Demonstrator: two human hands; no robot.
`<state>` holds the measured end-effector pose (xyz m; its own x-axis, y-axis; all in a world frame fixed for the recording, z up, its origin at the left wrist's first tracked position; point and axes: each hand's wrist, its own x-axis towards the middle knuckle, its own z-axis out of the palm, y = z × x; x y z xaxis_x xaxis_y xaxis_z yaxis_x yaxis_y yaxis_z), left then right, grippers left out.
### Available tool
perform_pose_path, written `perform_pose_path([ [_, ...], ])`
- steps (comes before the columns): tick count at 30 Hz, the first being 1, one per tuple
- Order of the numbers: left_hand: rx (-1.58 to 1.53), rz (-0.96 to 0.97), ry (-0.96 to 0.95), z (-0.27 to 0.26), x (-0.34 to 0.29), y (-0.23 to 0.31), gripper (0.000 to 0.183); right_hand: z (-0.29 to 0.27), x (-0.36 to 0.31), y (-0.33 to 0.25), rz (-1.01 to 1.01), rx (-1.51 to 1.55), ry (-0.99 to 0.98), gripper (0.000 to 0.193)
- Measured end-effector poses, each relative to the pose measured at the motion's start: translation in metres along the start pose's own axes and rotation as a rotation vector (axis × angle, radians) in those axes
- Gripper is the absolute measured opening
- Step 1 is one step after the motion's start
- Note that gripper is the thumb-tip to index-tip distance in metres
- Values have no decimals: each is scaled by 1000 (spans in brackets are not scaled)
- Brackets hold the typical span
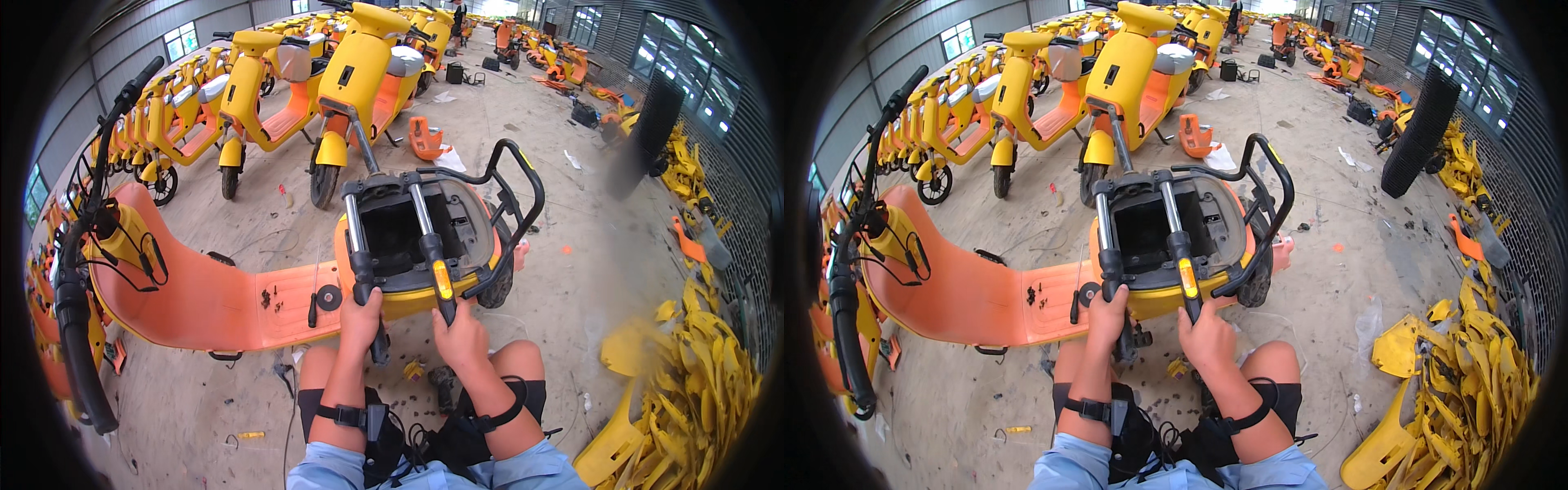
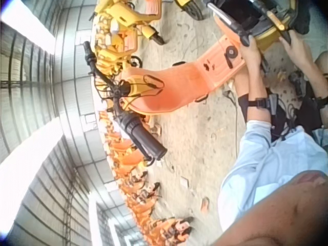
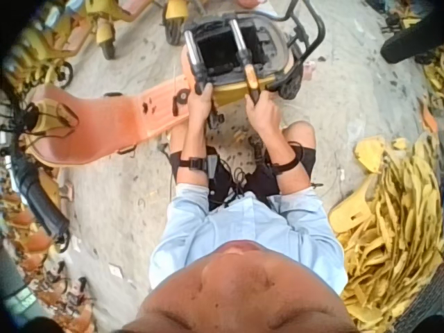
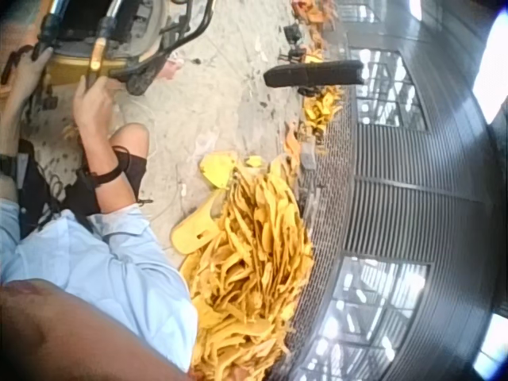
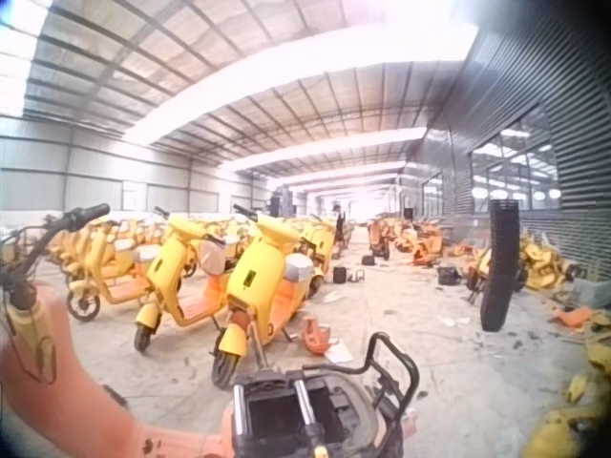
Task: The person assembles a front fork onto a scooter frame by hand, inserting metal tubes and using a screwdriver to tighten a screw on a yellow component.
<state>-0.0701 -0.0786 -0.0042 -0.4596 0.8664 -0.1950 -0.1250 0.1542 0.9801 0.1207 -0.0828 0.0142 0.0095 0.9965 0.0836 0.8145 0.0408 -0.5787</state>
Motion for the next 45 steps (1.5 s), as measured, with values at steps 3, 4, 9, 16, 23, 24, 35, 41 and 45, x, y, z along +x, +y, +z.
perform_pose_path([
  [3, 89, 31, 57, 6, -3, 3, 34, 0, 0, 0, 3, -72, 8, 51],
  [4, 92, 25, 61, 6, -3, 4, 34, 1, -1, 0, -5, -84, 18, 52],
  [9, 329, 92, 141, 5, -12, 16, 39, 2, 1, -1, -12, -69, 4, 50],
  [16, 915, 211, 273, 29, -39, 74, 54, -9, 4, 6, -94, -101, 52, 45],
  [23, 1163, 232, 364, 25, -26, 38, 52, -1, -5, -3, -129, -181, 90, 41],
  [24, 1205, 222, 390, 26, -25, 32, 53, 1, -4, -2, -135, -180, 90, 40],
  [35, 168, 251, 69, -16, -14, -39, 38, 6, 8, 18, -16, 108, -22, 40],
  [41, -399, -322, -326, -15, -25, -30, 22, -15, 17, 22, 265, 928, -588, 32],
  [45, -12, -173, -75, 2, -32, -22, 23, -12, 15, 21, 296, 916, -565, 30],
])
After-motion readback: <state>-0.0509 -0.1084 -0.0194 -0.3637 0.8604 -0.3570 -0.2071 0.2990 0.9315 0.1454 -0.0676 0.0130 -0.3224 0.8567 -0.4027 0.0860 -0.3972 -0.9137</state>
